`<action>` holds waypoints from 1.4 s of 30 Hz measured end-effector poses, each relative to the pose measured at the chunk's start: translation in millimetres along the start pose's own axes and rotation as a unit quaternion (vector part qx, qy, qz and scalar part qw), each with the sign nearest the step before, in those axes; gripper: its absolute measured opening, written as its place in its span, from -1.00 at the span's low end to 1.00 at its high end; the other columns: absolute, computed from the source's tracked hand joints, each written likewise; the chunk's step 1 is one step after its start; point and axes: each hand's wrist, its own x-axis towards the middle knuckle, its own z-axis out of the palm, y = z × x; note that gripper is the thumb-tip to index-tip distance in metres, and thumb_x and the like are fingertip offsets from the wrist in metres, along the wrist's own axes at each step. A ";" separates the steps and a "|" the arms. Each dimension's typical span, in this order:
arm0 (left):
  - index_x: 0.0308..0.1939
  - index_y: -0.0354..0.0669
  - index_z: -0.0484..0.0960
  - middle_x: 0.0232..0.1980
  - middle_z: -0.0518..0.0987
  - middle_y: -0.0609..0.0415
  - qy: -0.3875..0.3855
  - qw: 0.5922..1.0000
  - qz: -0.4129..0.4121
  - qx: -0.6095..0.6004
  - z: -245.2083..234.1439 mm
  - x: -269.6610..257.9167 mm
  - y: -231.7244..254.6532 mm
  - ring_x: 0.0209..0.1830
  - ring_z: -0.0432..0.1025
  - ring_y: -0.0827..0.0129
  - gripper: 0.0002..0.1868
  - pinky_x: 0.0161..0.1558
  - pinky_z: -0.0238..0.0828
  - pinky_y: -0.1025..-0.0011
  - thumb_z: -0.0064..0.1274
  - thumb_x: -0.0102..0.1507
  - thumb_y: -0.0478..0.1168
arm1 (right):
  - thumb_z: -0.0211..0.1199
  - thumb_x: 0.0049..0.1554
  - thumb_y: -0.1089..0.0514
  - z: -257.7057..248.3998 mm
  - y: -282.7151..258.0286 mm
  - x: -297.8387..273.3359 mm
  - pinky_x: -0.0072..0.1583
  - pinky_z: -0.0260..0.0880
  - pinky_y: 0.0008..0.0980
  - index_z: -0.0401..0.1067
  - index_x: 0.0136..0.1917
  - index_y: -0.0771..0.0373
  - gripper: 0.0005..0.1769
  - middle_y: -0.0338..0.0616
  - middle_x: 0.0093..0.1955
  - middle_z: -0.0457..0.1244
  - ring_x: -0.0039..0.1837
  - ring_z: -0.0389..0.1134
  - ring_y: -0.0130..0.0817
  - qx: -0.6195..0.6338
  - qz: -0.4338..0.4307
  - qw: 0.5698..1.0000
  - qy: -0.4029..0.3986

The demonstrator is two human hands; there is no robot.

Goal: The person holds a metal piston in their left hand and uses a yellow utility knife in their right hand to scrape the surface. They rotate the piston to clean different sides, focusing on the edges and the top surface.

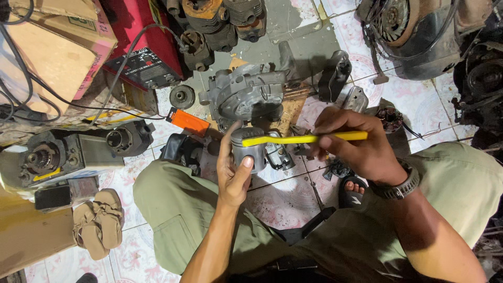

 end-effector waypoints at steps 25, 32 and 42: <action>0.31 -0.34 0.16 0.03 0.46 -0.25 0.023 0.975 0.027 0.218 10.9 -5.9 29.5 0.07 0.32 0.19 -0.23 0.15 0.25 0.18 0.15 0.09 -0.22 | -0.02 0.19 0.21 12.9 -1.6 12.3 -0.24 0.21 -0.14 0.36 -0.10 0.31 -0.83 0.07 -0.38 0.16 -0.35 0.21 0.08 -0.430 -0.053 0.892 -0.126; 0.30 -0.26 0.22 0.02 0.45 -0.20 0.028 0.970 0.018 0.242 9.2 -9.3 26.2 0.06 0.34 0.17 -0.27 0.14 0.25 0.15 0.15 0.11 -0.17 | 0.02 0.17 0.26 -26.9 38.1 0.1 -0.17 0.25 -0.01 0.32 -0.05 0.42 -0.85 0.20 -0.29 0.19 -0.20 0.27 0.22 -0.495 0.002 0.862 -0.111; 0.28 -0.20 0.24 -0.02 0.47 -0.09 0.016 0.975 -0.008 0.223 16.5 -12.0 25.5 0.01 0.32 0.32 -0.34 0.15 0.25 0.22 0.08 0.15 -0.10 | 0.04 0.04 0.01 -112.2 235.2 -74.9 -0.17 0.29 -0.31 0.43 -0.34 0.14 -0.74 -0.08 -0.38 0.32 -0.21 0.40 -0.19 -0.624 0.391 0.667 -0.118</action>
